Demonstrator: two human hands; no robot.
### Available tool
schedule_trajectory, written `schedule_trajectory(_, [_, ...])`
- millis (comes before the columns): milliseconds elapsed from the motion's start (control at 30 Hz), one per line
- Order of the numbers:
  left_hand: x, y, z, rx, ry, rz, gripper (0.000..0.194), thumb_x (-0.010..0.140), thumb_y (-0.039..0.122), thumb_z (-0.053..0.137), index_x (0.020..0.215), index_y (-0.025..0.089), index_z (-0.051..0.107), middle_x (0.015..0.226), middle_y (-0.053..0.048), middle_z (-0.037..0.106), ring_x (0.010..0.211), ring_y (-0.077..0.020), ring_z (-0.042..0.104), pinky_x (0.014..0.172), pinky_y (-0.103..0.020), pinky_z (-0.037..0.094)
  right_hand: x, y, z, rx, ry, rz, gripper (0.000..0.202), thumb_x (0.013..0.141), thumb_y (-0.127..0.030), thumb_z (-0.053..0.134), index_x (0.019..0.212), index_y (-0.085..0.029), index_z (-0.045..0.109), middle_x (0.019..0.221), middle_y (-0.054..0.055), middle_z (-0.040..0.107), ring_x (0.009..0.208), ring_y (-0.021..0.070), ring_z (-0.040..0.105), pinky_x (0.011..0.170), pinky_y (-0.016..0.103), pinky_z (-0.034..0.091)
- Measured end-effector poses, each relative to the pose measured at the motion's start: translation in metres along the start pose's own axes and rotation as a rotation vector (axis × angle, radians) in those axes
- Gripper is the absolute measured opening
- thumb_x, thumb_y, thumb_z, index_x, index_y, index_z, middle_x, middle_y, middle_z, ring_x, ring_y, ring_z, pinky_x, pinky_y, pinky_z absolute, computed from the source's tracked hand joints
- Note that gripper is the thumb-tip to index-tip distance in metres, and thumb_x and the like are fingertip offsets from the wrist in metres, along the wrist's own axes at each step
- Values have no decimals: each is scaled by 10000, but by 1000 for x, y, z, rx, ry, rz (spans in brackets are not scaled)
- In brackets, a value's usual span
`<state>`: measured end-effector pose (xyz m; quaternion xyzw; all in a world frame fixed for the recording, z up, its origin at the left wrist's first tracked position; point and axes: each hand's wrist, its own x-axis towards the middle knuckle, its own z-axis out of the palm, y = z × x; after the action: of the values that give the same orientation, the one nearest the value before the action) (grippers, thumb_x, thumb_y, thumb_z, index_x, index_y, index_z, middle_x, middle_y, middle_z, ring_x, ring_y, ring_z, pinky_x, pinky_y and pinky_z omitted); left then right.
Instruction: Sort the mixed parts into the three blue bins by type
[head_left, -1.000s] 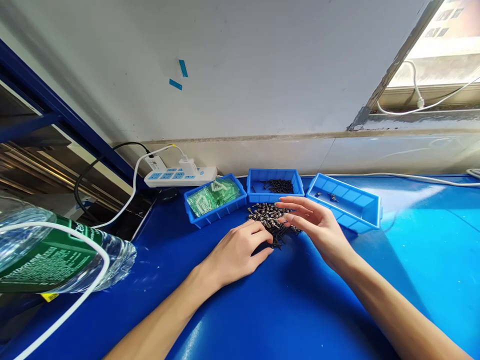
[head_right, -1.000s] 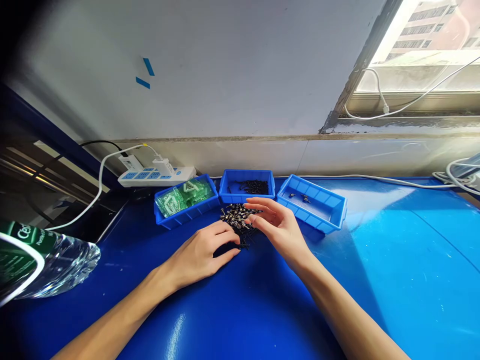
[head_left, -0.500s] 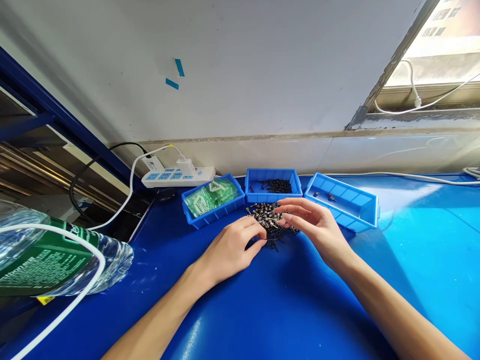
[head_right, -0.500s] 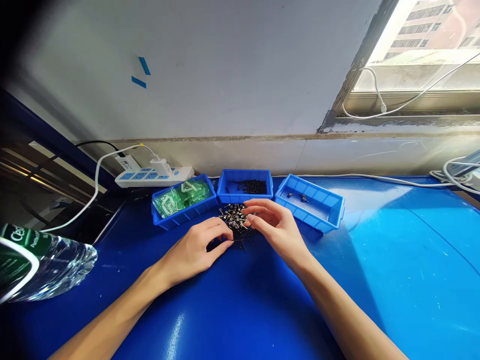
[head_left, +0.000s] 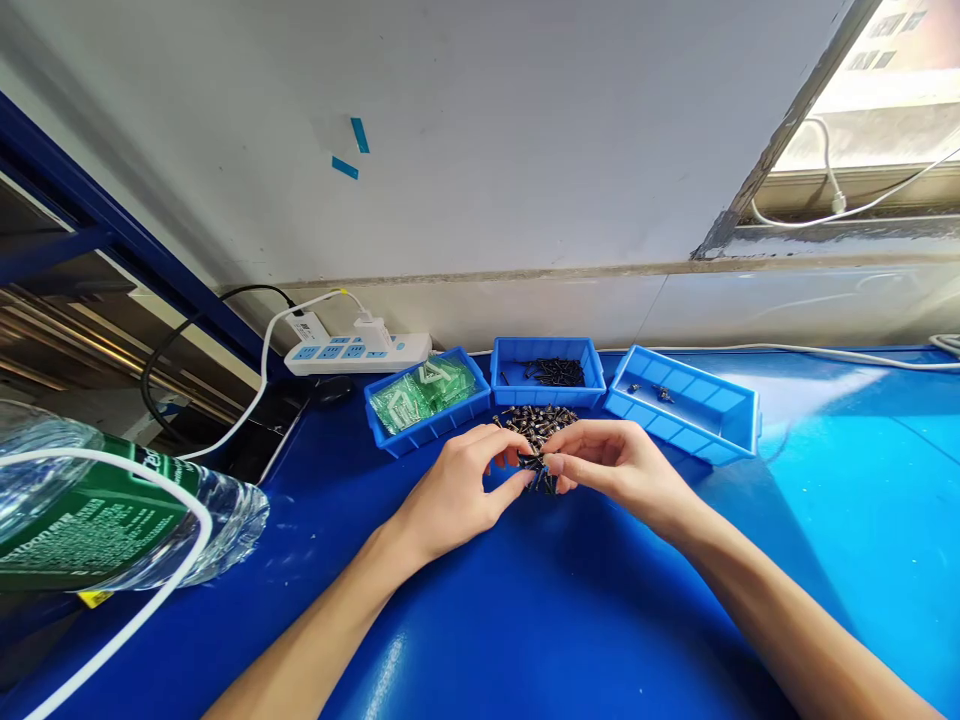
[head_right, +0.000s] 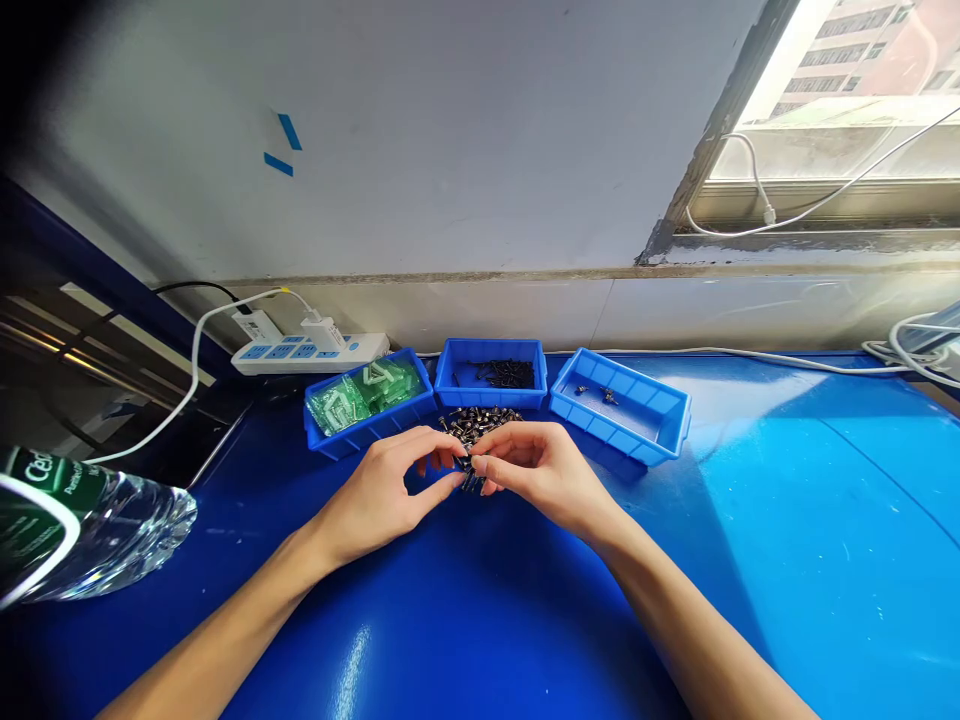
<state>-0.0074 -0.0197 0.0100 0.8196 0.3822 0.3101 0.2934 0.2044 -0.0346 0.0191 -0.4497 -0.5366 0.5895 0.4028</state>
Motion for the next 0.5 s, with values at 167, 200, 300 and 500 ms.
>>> schedule_trajectory(167, [-2,-7,0,164,-128,15,145,861,143,773,971,205,701,930,-19,716,864,-202,691,794,-308,560,9,7,-2,97,208,-134,434,736,-434,887,1123,-258,798,1121,89,817,963,266,781,891,422,620])
schedule_trajectory(200, [-2,-8,0,182,-139,18,126,869,145,766,959,206,703,939,-22,716,869,-204,692,803,-312,563,10,9,-2,106,240,-159,524,750,-422,880,1242,-290,756,1276,97,770,1073,284,761,950,444,603])
schedule_trajectory(300, [-2,-9,1,214,-144,37,82,899,130,726,930,204,707,939,-25,712,850,-194,690,814,-308,567,11,14,-3,99,257,-185,715,781,-411,858,1449,-362,607,1519,102,612,1250,317,687,1025,487,569])
schedule_trajectory(500, [-4,-7,3,219,-118,22,68,904,121,703,898,184,728,891,-30,715,788,-184,683,762,-293,557,4,14,-5,85,256,-169,552,808,-382,838,1335,-333,682,1426,89,688,1121,276,745,972,443,597])
